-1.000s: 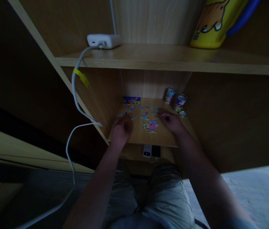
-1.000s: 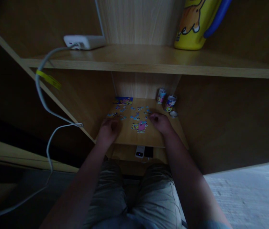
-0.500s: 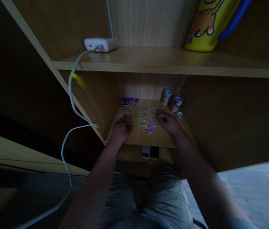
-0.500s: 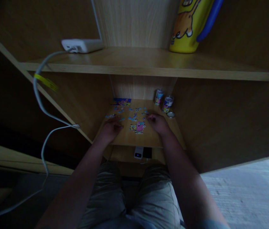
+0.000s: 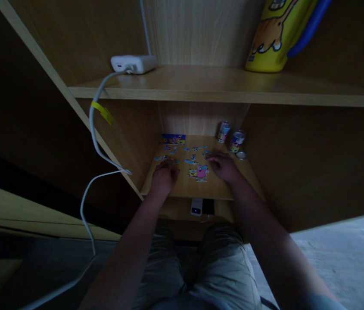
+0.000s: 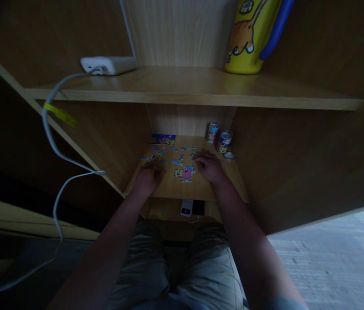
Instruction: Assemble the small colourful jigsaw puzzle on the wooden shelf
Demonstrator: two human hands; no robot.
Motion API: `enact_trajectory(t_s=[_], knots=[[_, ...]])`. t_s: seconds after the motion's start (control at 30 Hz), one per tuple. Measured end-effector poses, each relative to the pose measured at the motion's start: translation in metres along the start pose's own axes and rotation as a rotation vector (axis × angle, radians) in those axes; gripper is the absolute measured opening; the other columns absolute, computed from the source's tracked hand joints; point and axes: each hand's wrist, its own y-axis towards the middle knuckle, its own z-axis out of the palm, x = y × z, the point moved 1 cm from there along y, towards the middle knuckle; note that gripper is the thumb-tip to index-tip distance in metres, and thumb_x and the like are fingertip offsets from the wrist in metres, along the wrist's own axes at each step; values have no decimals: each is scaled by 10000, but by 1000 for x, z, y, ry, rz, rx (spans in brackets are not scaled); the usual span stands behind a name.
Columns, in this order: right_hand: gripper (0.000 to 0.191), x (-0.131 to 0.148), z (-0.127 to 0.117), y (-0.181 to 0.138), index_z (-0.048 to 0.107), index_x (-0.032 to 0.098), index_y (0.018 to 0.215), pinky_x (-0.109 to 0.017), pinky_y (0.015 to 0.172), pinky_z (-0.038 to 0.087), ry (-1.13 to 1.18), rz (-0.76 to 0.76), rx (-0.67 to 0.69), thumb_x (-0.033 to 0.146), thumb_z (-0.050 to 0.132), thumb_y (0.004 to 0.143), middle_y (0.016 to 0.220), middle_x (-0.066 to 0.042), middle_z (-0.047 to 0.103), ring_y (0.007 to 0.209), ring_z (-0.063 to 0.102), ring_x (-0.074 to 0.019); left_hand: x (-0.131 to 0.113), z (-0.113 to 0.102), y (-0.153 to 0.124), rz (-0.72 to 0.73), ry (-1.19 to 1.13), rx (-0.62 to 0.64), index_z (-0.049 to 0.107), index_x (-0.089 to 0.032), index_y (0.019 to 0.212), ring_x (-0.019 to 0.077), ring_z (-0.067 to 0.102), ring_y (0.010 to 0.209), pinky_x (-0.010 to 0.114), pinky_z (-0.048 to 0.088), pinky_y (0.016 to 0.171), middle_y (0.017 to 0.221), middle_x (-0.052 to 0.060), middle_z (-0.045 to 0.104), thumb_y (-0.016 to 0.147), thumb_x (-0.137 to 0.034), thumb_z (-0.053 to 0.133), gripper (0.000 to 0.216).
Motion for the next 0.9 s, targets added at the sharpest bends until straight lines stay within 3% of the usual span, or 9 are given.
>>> enact_trajectory(t_s=[0.13, 0.3, 0.4, 0.5, 0.6, 0.73, 0.9], knots=[[262, 0, 2, 0, 841, 271, 1202, -541, 1205, 514, -57, 72, -81, 300, 646, 1029, 1258, -129, 812, 1264, 694, -330, 2, 2, 1, 15, -47, -16, 795, -218, 933, 339, 685, 1397, 520, 511, 1251, 1368, 147, 804, 967, -212, 742, 63], [239, 1, -4, 3, 821, 250, 1166, -524, 1184, 543, 79, 18, -83, 337, 646, 1027, 1210, -144, 813, 1223, 726, -325, -3, -2, 3, -14, -203, 59, 765, -234, 937, 290, 796, 1063, 451, 613, 1053, 1053, 96, 844, 992, -236, 731, 64], [242, 6, -7, 2, 808, 262, 1125, -492, 1110, 591, 225, 2, -37, 407, 625, 1059, 1203, -120, 830, 1162, 765, -293, -10, 1, 10, -4, -393, 62, 743, -228, 968, 244, 798, 982, 406, 626, 983, 1018, 59, 843, 1005, -237, 716, 47], [286, 12, -7, 1, 808, 274, 1106, -456, 1025, 631, 343, 39, 12, 507, 647, 1060, 1175, -94, 850, 1079, 796, -270, -22, 15, 23, -17, -572, 18, 721, -210, 1050, 216, 798, 961, 374, 628, 952, 1002, 48, 838, 963, -196, 757, 95], [345, 17, -8, 1, 817, 274, 1066, -435, 950, 647, 387, 78, 45, 588, 677, 1040, 1112, -85, 863, 1003, 807, -270, -37, 36, 35, 18, -707, 68, 709, -206, 1088, 200, 799, 925, 349, 632, 901, 979, 40, 837, 957, -191, 762, 142], [394, 21, -11, 2, 817, 274, 1025, -412, 902, 643, 395, 84, 76, 637, 666, 1031, 1052, -74, 866, 948, 801, -264, -55, 58, 44, 145, -722, 99, 712, -213, 1015, 185, 785, 938, 337, 620, 915, 998, 39, 832, 971, -214, 753, 60], [393, 26, -13, 1, 817, 273, 1022, -398, 891, 637, 480, 87, 73, 640, 676, 1012, 1011, -57, 856, 913, 790, -248, -65, 66, 43, 228, -655, 95, 722, -222, 1040, 179, 762, 941, 326, 605, 916, 1027, 43, 824, 1014, -254, 728, 42]])
